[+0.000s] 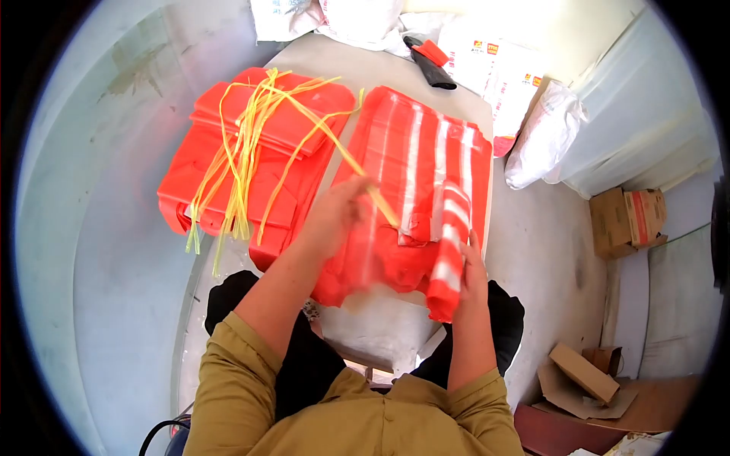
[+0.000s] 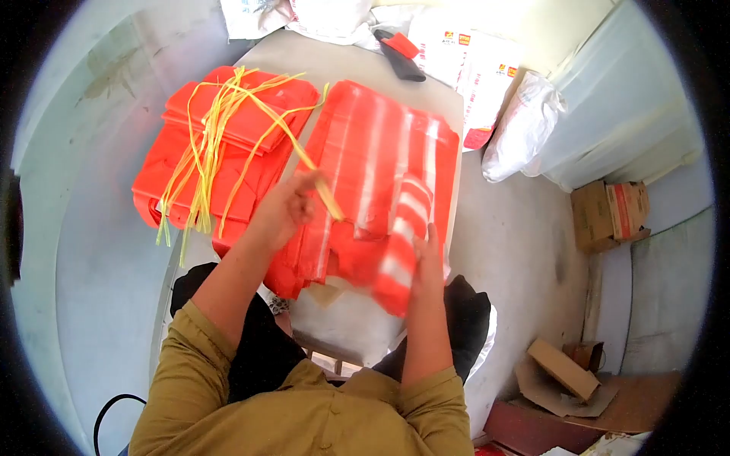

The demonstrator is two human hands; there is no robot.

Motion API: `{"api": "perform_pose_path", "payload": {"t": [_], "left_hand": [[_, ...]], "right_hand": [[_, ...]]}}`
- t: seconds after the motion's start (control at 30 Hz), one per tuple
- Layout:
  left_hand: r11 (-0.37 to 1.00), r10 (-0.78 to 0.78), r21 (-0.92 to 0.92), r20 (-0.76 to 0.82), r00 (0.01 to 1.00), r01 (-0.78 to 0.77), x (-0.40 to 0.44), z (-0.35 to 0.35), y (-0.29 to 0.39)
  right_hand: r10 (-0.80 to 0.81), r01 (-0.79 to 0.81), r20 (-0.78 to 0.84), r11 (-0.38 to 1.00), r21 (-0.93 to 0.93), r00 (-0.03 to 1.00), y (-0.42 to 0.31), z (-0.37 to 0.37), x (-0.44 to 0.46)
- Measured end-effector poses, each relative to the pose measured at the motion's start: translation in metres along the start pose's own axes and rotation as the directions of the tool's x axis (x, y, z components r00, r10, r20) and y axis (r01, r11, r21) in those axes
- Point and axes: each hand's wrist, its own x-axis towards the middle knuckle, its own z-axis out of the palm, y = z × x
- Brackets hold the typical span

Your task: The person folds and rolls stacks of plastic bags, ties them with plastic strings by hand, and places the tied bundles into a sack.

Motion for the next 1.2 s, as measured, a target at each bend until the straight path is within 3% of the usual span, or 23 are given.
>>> {"api": "perform_pose_path", "payload": {"t": [0.03, 0.07, 0.13, 0.2, 0.23, 0.3, 0.33, 0.43, 0.53, 0.63, 0.77, 0.83, 0.87, 0.97, 1.0, 1.07, 1.1, 1.17, 1.2], "left_hand": [[0.998, -0.040, -0.037, 0.126, 0.991, 0.045, 0.000, 0.007, -0.009], [0.968, -0.206, 0.162, 0.098, 0.974, 0.189, 0.000, 0.017, -0.022], [0.852, -0.462, 0.323, 0.096, 0.881, 0.412, -0.002, 0.036, -0.047], [0.761, -0.642, 0.292, 0.219, 0.735, 0.579, -0.006, 0.052, -0.065], [0.788, -0.614, 0.236, 0.244, 0.750, 0.568, -0.009, 0.061, -0.066], [0.825, -0.556, 0.092, 0.311, 0.771, 0.558, -0.015, 0.075, -0.064], [0.828, -0.526, 0.004, 0.353, 0.774, 0.561, -0.016, 0.081, -0.062], [0.786, -0.536, -0.203, 0.247, 0.807, 0.584, -0.020, 0.088, -0.051], [0.892, -0.451, 0.096, 0.234, 0.861, 0.441, -0.012, 0.080, -0.070], [0.882, -0.470, 0.067, 0.172, 0.865, 0.466, -0.014, 0.086, -0.072], [0.884, -0.462, 0.014, 0.161, 0.872, 0.466, -0.007, 0.092, -0.076], [0.890, -0.438, -0.043, 0.197, 0.877, 0.454, -0.005, 0.097, -0.078], [0.885, -0.455, -0.047, 0.110, 0.883, 0.462, -0.004, 0.102, -0.082], [0.902, -0.427, -0.036, 0.086, 0.900, 0.431, -0.004, 0.112, -0.090], [0.901, -0.432, 0.002, 0.054, 0.900, 0.433, -0.003, 0.115, -0.093], [0.895, -0.439, 0.078, -0.010, 0.898, 0.439, -0.001, 0.120, -0.101], [0.901, -0.396, 0.191, 0.000, 0.918, 0.389, 0.000, 0.120, -0.103], [0.872, -0.315, 0.405, 0.037, 0.948, 0.274, 0.001, 0.116, -0.105], [0.787, -0.167, 0.603, 0.004, 0.986, 0.131, 0.003, 0.115, -0.109]], "right_hand": [[0.015, -0.018, 0.045, 0.997, 0.069, 0.999, -0.008, 0.006, -0.003], [0.025, -0.037, 0.092, 0.990, 0.135, 0.995, -0.015, 0.011, -0.005], [0.037, -0.043, 0.072, 0.995, 0.089, 0.997, -0.026, 0.023, -0.012], [0.061, -0.062, 0.038, 0.998, 0.014, 0.997, -0.024, 0.016, -0.011], [0.009, -0.013, -0.057, 0.997, -0.071, 0.998, -0.013, 0.009, 0.000], [0.013, -0.020, -0.049, 0.992, -0.125, 0.999, -0.006, 0.007, -0.003], [0.053, -0.049, 0.057, 0.997, -0.065, 0.997, -0.014, 0.019, -0.011], [-0.011, 0.022, 0.041, 0.961, -0.276, 0.999, 0.000, 0.012, -0.008], [-0.064, 0.143, 0.164, 0.833, -0.534, 0.984, 0.008, -0.013, 0.008], [0.131, -0.029, 0.100, 0.736, -0.676, 0.986, -0.024, -0.013, -0.006], [0.156, -0.018, 0.105, 0.632, -0.775, 0.982, -0.035, -0.045, 0.002], [0.212, -0.051, 0.121, 0.662, -0.748, 0.970, -0.054, -0.049, 0.000], [0.085, 0.043, 0.120, 0.613, -0.789, 0.989, -0.064, -0.048, -0.007], [-0.079, 0.187, 0.173, 0.262, -0.947, 0.982, -0.081, -0.080, -0.002], [-0.100, 0.140, 0.121, 0.214, -0.967, 0.988, -0.089, -0.083, -0.005], [-0.164, 0.088, 0.094, -0.042, -0.995, 0.982, -0.094, -0.104, -0.004], [-0.197, 0.052, 0.085, -0.169, -0.984, 0.977, -0.093, -0.114, -0.003], [-0.263, 0.007, 0.061, -0.200, -0.980, 0.963, -0.085, -0.129, -0.002], [-0.297, -0.019, 0.047, -0.214, -0.977, 0.954, -0.084, -0.133, -0.003]]}}
